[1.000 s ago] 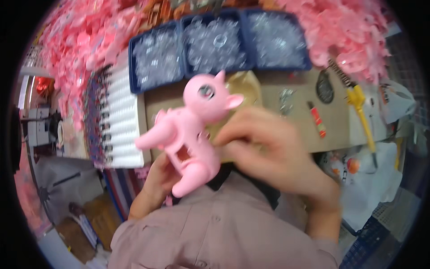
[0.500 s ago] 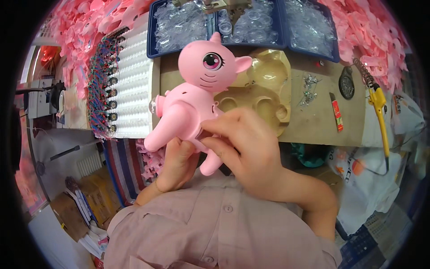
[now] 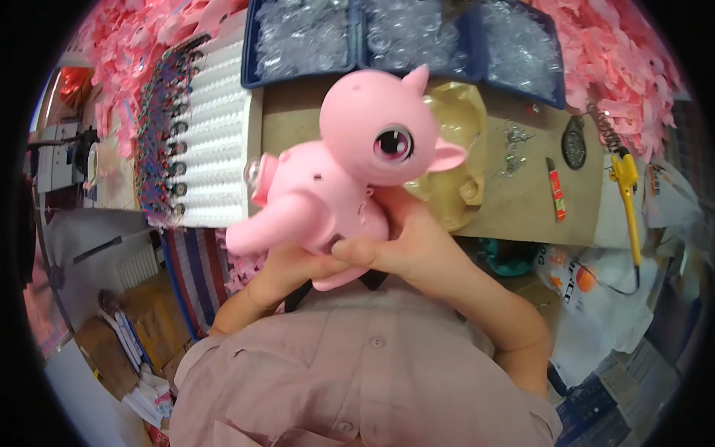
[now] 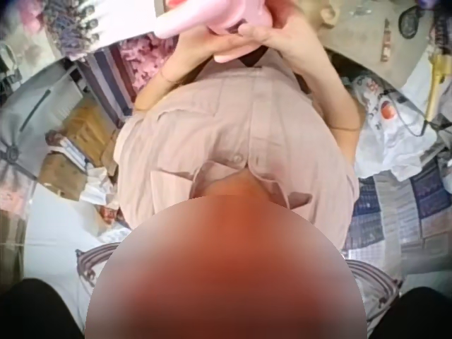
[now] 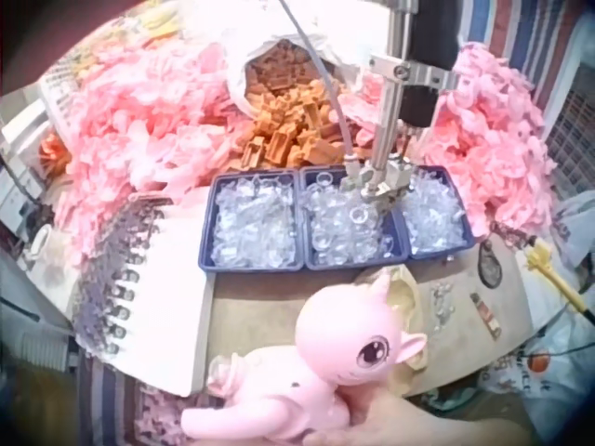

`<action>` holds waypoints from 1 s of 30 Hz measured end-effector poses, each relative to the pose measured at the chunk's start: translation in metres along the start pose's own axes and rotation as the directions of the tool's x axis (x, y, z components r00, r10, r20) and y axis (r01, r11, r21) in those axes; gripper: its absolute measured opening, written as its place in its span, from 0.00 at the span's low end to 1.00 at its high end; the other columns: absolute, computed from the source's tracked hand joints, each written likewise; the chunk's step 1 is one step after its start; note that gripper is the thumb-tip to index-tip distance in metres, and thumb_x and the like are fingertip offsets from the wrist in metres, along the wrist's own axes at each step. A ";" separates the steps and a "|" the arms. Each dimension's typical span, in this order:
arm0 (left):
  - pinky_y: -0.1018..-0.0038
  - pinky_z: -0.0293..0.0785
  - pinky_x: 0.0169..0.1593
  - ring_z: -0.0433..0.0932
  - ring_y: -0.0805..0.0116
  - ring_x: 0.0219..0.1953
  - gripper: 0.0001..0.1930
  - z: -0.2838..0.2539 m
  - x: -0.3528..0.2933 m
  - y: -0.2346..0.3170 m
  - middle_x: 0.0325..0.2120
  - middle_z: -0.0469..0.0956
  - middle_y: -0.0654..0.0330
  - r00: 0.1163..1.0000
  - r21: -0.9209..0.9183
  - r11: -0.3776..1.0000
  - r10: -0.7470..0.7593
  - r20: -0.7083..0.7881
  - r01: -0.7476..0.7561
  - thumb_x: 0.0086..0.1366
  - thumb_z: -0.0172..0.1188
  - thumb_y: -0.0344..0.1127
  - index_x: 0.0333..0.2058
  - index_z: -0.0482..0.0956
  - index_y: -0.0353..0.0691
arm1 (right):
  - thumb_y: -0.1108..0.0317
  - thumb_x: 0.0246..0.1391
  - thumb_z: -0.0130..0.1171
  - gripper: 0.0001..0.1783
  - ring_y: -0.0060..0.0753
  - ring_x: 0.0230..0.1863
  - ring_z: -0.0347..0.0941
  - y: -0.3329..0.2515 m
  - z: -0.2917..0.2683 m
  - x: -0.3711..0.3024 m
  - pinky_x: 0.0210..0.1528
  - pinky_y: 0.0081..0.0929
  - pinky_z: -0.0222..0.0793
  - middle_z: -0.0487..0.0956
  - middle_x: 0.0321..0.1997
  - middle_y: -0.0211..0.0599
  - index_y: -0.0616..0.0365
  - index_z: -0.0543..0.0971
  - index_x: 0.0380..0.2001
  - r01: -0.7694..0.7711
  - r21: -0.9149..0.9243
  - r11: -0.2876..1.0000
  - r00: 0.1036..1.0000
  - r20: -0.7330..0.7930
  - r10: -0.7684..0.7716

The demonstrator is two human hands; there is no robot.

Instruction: Assembling plastic toy ponies by connecting internal electronics, fitting shell halves together, and securing them with a pneumatic screwdriver.

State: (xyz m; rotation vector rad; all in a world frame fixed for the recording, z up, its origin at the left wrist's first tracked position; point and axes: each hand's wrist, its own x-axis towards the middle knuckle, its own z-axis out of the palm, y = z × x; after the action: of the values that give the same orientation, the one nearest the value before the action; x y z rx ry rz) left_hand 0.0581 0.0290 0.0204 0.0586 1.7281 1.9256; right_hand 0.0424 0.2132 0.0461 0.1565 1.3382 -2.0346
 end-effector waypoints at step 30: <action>0.62 0.64 0.56 0.66 0.53 0.53 0.32 0.021 -0.003 0.006 0.52 0.66 0.50 0.866 0.534 0.727 0.500 0.019 -0.432 0.51 0.66 0.30 0.55 0.63 0.34 | 0.54 0.68 0.35 0.26 0.35 0.53 0.69 -0.051 -0.025 0.006 0.58 0.29 0.62 0.72 0.54 0.47 0.67 0.67 0.53 0.594 -0.563 0.574 0.473 -0.333 -0.816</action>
State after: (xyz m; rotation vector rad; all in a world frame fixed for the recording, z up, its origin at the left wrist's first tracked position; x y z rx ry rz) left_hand 0.0667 0.0467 0.0308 0.6497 2.4737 1.7287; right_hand 0.0012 0.2440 0.0707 -0.0040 2.5151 -2.4453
